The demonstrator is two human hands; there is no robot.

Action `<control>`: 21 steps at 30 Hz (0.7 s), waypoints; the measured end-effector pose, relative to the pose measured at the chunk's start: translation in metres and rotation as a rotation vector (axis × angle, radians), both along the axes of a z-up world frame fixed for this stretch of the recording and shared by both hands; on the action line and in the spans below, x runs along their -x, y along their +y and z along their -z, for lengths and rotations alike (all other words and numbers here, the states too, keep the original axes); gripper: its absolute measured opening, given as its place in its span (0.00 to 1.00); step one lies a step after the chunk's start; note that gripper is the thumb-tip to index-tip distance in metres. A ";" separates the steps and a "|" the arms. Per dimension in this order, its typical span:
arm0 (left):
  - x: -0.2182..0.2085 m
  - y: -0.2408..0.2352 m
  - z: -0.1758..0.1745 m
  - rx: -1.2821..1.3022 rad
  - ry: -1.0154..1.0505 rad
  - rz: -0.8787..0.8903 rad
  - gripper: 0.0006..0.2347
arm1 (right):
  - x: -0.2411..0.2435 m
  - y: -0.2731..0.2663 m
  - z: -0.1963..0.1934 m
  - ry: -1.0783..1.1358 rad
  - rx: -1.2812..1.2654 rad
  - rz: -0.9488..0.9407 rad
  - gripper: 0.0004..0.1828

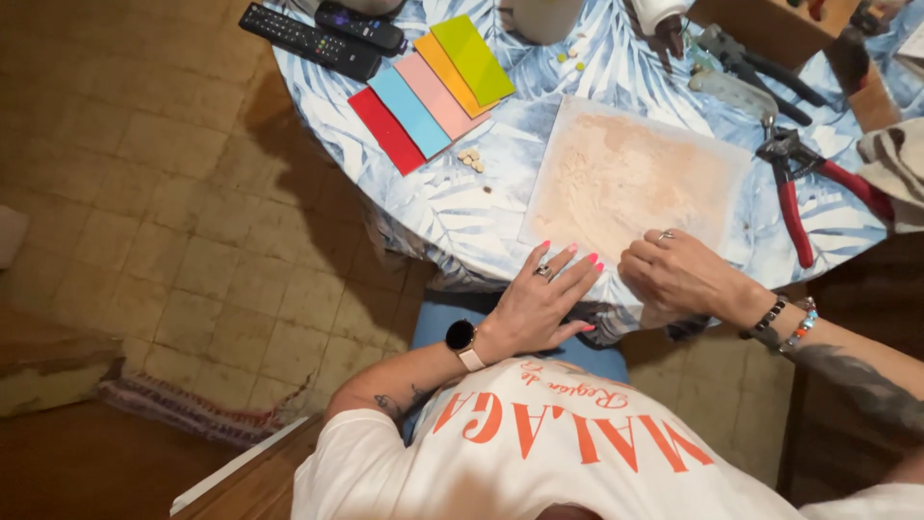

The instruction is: The person repeatedly picks up small round beads and rubs them against a white paper surface on a table. The person handles the beads one at a time, rubbing each bead and then placing it back on the table. The task continues throughout the clip without a visible final state.

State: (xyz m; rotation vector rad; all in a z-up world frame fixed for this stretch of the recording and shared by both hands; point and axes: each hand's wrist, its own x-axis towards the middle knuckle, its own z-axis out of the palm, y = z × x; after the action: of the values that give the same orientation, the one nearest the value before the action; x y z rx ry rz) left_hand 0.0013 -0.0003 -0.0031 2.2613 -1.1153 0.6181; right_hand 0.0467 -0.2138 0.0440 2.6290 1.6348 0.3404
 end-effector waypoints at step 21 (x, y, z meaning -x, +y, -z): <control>0.001 0.000 -0.001 0.001 0.036 -0.008 0.27 | -0.011 -0.017 -0.003 0.064 0.089 -0.221 0.07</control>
State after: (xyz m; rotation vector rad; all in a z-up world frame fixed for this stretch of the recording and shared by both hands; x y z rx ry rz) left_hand -0.0002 -0.0002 -0.0026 2.2679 -1.0893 0.5793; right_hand 0.0582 -0.2305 0.0470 2.4252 1.9181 0.1847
